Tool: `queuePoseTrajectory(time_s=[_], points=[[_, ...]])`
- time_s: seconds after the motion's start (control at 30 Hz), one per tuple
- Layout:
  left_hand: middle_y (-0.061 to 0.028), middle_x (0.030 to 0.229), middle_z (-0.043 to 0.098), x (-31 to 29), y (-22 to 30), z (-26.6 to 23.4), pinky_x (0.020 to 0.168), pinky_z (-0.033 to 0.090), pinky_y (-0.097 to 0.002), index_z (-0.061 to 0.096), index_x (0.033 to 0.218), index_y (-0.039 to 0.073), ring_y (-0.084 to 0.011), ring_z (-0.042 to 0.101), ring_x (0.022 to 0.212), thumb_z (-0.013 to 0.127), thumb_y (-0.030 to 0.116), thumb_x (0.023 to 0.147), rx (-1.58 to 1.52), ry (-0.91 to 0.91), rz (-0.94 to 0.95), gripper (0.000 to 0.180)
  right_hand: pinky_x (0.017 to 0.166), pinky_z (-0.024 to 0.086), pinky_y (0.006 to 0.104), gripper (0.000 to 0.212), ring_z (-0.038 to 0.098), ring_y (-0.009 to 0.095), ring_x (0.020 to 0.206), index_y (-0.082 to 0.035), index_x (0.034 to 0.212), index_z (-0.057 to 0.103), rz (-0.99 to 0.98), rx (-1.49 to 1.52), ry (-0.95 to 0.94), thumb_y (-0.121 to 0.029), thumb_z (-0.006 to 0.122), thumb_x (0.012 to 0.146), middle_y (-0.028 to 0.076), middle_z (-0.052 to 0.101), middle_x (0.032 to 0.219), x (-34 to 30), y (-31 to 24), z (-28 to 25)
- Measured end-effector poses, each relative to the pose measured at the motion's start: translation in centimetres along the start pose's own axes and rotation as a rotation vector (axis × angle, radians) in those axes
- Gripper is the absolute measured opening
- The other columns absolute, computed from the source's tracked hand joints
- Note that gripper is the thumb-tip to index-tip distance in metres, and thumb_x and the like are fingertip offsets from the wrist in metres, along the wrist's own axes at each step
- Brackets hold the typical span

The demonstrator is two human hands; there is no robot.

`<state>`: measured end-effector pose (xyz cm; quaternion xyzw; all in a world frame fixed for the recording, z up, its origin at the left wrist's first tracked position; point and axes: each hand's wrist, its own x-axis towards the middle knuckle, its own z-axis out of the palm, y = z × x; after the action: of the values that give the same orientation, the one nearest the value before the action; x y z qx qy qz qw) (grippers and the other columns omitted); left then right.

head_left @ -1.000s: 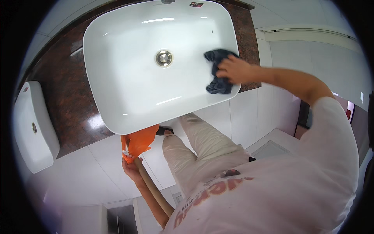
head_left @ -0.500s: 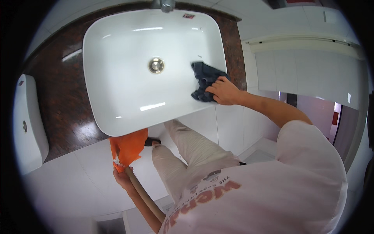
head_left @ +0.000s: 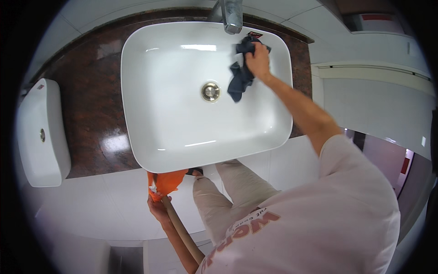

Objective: The person mops the floor of a bathroom stall, then collects trash into an orange bag and removes it. They proceed to wipe the sink basin and faucet with a dark cloth, rinsing the cloth under running water.

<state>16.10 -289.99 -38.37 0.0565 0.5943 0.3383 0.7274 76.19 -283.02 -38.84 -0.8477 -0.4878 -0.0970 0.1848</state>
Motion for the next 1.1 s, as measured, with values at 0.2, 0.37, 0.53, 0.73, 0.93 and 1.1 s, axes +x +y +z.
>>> queuePoseTrajectory(time_s=[0.2,0.37,0.53,0.73,0.93,1.1], points=[[-0.001,0.086,0.062,-1.2,0.7,2.9,0.065,0.05,-0.0375,0.057,0.106,0.009,-0.0167,0.059,0.077,0.04,0.036,0.099,0.001,-0.051,0.055,0.032,0.085,0.045,0.0495,0.038,0.054,0.038,0.104,-0.006,0.109,0.063,-0.028,0.734,-0.113,-0.025,0.067,0.076,0.018,0.058,0.11,0.9,-24.3,4.7],[-0.0007,0.087,0.063,-1.9,1.0,4.3,0.066,0.05,-0.0377,0.058,0.104,0.009,-0.0174,0.059,0.076,0.04,0.034,0.099,0.022,-0.039,0.052,0.031,0.093,0.038,0.0425,0.033,0.055,0.027,0.108,-0.018,0.117,0.06,-0.772,0.484,-0.086,-0.018,0.059,0.084,0.007,0.058,0.111,3.7,-20.5,5.0],[-0.0033,0.092,0.062,-1.9,0.2,3.0,0.064,0.051,-0.0365,0.057,0.109,0.008,-0.0179,0.058,0.083,0.042,0.033,0.098,-0.076,-0.086,0.031,0.032,0.103,0.036,0.0357,0.039,0.05,0.018,0.122,-0.019,0.124,0.056,-0.964,-0.015,-0.453,-0.011,0.053,0.086,0.002,0.054,0.13,5.2,-2.5,-2.0],[-0.0077,0.113,0.062,0.9,0.8,2.6,0.088,0.044,-0.0296,0.056,0.123,-0.002,-0.0155,0.057,0.097,0.06,0.022,0.091,0.762,-0.098,0.128,0.04,0.094,0.04,0.0434,0.05,0.05,0.033,0.113,-0.012,0.125,0.051,-0.134,-0.234,-0.427,-0.011,0.064,0.078,0.013,0.052,0.121,-3.0,0.1,-7.5],[-0.0104,0.111,0.065,4.0,1.4,0.8,0.095,0.041,-0.0298,0.057,0.121,-0.006,-0.0176,0.058,0.103,0.062,0.015,0.09,0.939,-0.306,0.033,0.037,0.093,0.043,0.0463,0.044,0.05,0.044,0.107,-0.005,0.127,0.05,0.129,0.295,-0.694,-0.015,0.063,0.086,0.023,0.049,0.114,-15.3,-5.6,-8.3],[-0.0133,0.118,0.061,4.7,1.2,-2.4,0.092,0.044,-0.0304,0.055,0.125,0.0,-0.02,0.057,0.105,0.065,0.02,0.088,1.118,-0.196,0.216,0.043,0.087,0.044,0.0236,0.031,0.055,0.011,0.096,-0.004,0.122,0.057,0.715,1.088,-0.692,-0.02,0.06,0.096,0.003,0.062,0.104,-11.9,-14.3,-8.7]])
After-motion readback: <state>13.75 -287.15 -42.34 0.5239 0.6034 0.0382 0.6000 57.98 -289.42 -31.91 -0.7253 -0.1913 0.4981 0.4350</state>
